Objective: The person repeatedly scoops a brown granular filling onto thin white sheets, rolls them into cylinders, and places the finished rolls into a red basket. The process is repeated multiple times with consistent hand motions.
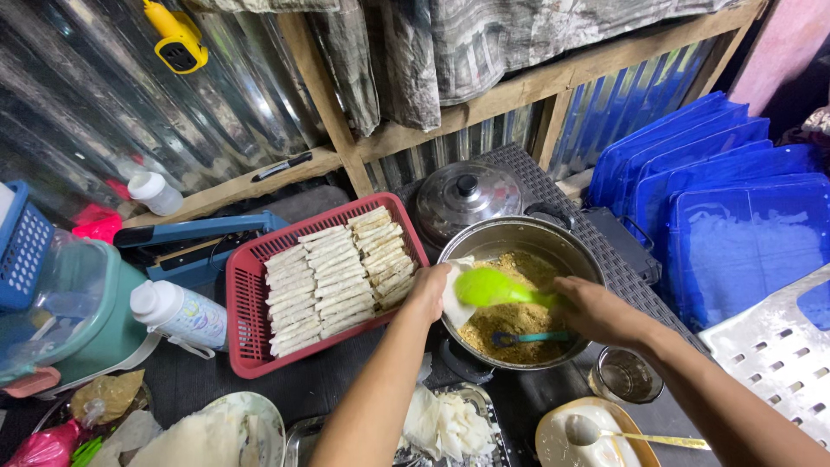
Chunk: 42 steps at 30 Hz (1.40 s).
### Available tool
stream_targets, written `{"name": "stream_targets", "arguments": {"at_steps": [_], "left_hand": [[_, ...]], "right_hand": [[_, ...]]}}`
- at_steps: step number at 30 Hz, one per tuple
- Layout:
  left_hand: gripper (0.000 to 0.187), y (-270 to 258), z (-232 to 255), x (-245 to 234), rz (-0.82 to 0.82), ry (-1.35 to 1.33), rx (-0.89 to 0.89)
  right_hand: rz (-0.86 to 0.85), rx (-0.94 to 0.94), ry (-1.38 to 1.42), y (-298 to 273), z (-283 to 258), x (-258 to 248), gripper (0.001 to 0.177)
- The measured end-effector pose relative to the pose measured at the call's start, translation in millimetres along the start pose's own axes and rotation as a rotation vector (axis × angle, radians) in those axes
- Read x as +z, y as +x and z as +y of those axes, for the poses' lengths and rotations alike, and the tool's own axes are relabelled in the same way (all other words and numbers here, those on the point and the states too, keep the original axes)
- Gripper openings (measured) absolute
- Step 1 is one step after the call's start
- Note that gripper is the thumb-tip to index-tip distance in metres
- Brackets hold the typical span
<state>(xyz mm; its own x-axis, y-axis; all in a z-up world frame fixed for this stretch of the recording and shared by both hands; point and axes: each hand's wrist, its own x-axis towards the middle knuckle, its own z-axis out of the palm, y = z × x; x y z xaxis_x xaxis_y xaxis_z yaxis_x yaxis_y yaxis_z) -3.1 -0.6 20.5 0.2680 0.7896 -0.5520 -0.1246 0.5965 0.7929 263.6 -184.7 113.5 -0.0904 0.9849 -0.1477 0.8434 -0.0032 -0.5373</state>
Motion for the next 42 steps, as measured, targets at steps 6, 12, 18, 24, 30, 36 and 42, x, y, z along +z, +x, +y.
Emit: {"name": "stream_targets", "arguments": {"at_steps": [6, 12, 18, 24, 30, 36, 42], "left_hand": [[0.04, -8.1, 4.1, -0.6, 0.031, 0.145, 0.012], [0.043, -24.1, 8.8, 8.3, 0.026, 0.331, -0.073], [0.048, -35.4, 16.2, 6.0, -0.017, 0.289, -0.003], [0.045, -33.6, 20.6, 6.4, -0.105, 0.029, -0.021], [0.044, -34.6, 19.7, 5.4, -0.107, -0.002, -0.023], [0.043, -41.0, 22.8, 3.4, -0.099, 0.019, -0.01], [0.045, -42.9, 29.1, -3.7, -0.138, -0.079, 0.091]], "right_hand": [[0.031, 0.035, -0.079, -2.7, 1.6, -1.4, 0.044], [0.094, 0.105, -0.055, -0.9, -4.8, 5.0, 0.036], [0.145, 0.031, 0.027, -3.6, -11.7, 0.5, 0.037], [0.211, 0.113, -0.112, -7.7, -22.9, -1.4, 0.04], [0.206, 0.067, -0.01, -12.6, -29.1, 4.9, 0.034], [0.229, 0.111, 0.006, -11.0, -31.6, 6.1, 0.037], [0.27, 0.188, -0.092, -12.3, -38.2, 4.7, 0.037]]}}
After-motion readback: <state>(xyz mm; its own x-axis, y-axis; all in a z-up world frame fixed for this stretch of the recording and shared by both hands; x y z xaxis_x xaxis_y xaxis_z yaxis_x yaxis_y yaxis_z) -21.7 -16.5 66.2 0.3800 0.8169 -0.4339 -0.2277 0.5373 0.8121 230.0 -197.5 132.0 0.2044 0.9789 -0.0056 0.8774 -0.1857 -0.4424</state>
